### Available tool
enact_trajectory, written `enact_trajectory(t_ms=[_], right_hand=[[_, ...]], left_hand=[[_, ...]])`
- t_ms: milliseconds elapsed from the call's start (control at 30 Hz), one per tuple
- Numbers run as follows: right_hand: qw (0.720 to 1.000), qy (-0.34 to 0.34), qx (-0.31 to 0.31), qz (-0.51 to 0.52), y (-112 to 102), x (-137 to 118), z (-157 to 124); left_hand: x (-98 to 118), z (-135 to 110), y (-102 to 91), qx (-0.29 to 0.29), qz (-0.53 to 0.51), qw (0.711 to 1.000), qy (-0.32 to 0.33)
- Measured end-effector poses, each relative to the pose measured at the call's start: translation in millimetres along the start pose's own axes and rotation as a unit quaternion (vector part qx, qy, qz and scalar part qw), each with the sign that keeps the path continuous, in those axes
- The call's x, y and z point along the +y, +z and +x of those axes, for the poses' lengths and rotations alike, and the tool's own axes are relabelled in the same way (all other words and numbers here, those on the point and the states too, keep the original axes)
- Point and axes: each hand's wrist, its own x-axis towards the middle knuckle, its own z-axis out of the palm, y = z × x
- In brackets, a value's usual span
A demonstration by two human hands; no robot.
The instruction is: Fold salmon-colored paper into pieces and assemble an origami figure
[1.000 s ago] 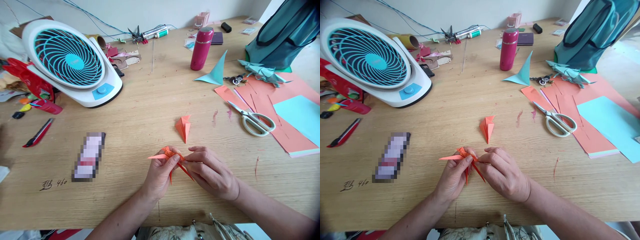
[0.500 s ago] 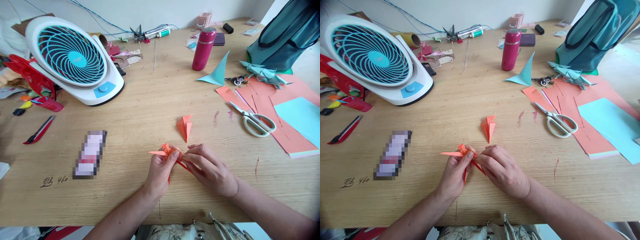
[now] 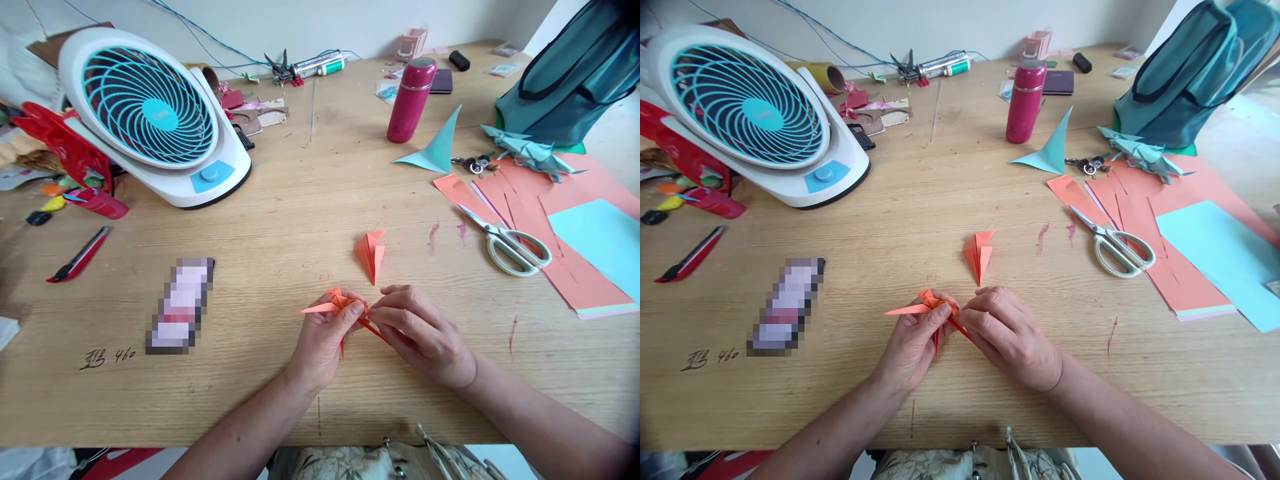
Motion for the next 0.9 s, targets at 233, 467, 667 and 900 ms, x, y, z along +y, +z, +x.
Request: enact_trajectory(t_ms=[233, 467, 667, 900], right_hand=[[1.000, -0.009, -0.014, -0.016, -1.4, -0.6, 1.8], [1.000, -0.001, -0.019, -0.010, 0.7, 1.8, 0.0], [1.000, 0.024, -0.014, -0.005, 0.7, 3.7, 0.1], [0.999, 0.031, -0.015, -0.015, -1.0, 2.7, 1.1]], left_hand=[[1.3, 0.2, -0.7, -0.020, 0.059, 0.997, 0.044], [-2.2, 1.7, -1.6, 0.000, 0.057, 0.997, 0.046], [-3.0, 2.4, -1.5, 0.015, 0.024, 1.000, 0.007], [-2.5, 3.2, -1.6, 0.018, 0.030, 0.999, -0.001]])
